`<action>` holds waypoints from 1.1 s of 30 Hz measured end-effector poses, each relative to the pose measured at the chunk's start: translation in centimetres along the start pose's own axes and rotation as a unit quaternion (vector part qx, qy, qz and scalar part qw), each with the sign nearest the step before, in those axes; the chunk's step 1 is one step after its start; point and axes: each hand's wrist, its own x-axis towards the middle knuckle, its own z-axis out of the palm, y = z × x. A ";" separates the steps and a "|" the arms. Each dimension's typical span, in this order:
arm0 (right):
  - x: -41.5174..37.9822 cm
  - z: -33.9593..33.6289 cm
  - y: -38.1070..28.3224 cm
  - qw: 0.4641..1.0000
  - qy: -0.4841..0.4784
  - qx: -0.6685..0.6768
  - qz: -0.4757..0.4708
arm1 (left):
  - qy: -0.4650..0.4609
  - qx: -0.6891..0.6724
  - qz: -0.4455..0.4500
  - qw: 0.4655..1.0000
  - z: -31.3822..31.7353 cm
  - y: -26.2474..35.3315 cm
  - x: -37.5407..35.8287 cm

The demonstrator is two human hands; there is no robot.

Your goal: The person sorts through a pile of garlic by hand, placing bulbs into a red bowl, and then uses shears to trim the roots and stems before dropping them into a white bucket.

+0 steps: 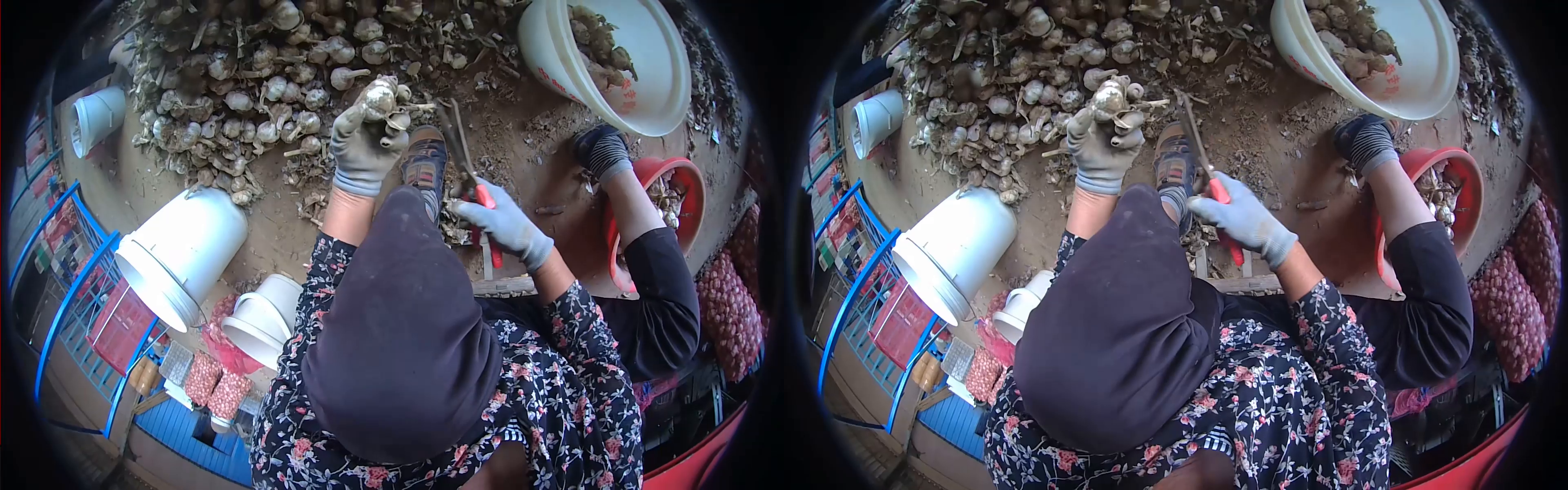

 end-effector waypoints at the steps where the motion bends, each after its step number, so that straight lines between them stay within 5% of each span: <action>1: 0.3 0.4 0.0 1.000 -0.014 0.011 -0.003 | -0.009 -0.035 -0.007 0.999 0.3 -0.5 -0.1; 4: 0.8 0.9 -0.5 0.999 -0.037 0.027 0.019 | 0.015 -0.048 -0.012 0.999 0.7 -1.2 -0.1; 7: 0.6 0.6 -2.4 0.999 -0.037 -0.009 -0.002 | 0.175 0.078 0.038 0.981 2.3 -1.5 -0.1; 11: 1.9 0.6 -1.9 0.974 0.069 -0.192 -0.097 | 0.171 0.148 0.022 0.974 2.6 -1.5 0.1; 16: 1.2 -0.4 -3.1 0.978 0.047 -0.187 -0.083 | 0.179 0.203 -0.006 0.963 6.8 -2.1 1.4; 17: 1.0 -0.2 -3.1 0.970 0.052 -0.134 -0.195 | 0.201 0.212 -0.014 0.956 8.5 -2.5 1.4; 19: 1.2 -1.0 -1.6 0.963 0.059 -0.115 -0.238 | 0.153 0.259 -0.011 0.953 8.6 -2.5 2.2; 20: 0.7 -1.3 -1.4 0.958 0.110 -0.155 -0.214 | 0.053 0.296 -0.049 0.952 7.3 -1.8 3.0; 21: 0.2 -1.3 -1.3 0.988 0.108 -0.024 -0.110 | 0.109 0.294 -0.046 0.948 9.7 -1.7 3.4; 22: -0.9 -0.7 -2.2 0.983 0.136 0.075 -0.102 | 0.172 0.280 -0.052 0.943 12.0 -2.5 3.5; 24: -1.4 -1.5 -1.4 0.977 0.156 0.101 -0.102 | -0.029 0.285 -0.069 0.956 10.0 -2.5 7.3; 26: 0.4 -2.9 1.7 0.954 0.201 0.212 -0.069 | 0.039 0.338 -0.030 0.940 18.1 -4.3 7.5; 28: -1.7 -2.0 0.1 0.928 0.187 0.318 -0.045 | -0.100 0.340 -0.052 0.934 17.8 -5.2 11.1; 30: -1.4 -2.0 0.4 0.928 0.189 0.318 -0.049 | -0.055 0.385 -0.046 0.920 21.7 -6.0 10.4; 33: 1.2 -2.9 3.1 0.947 0.177 0.258 -0.068 | 0.006 0.492 0.057 0.869 17.1 -5.9 10.9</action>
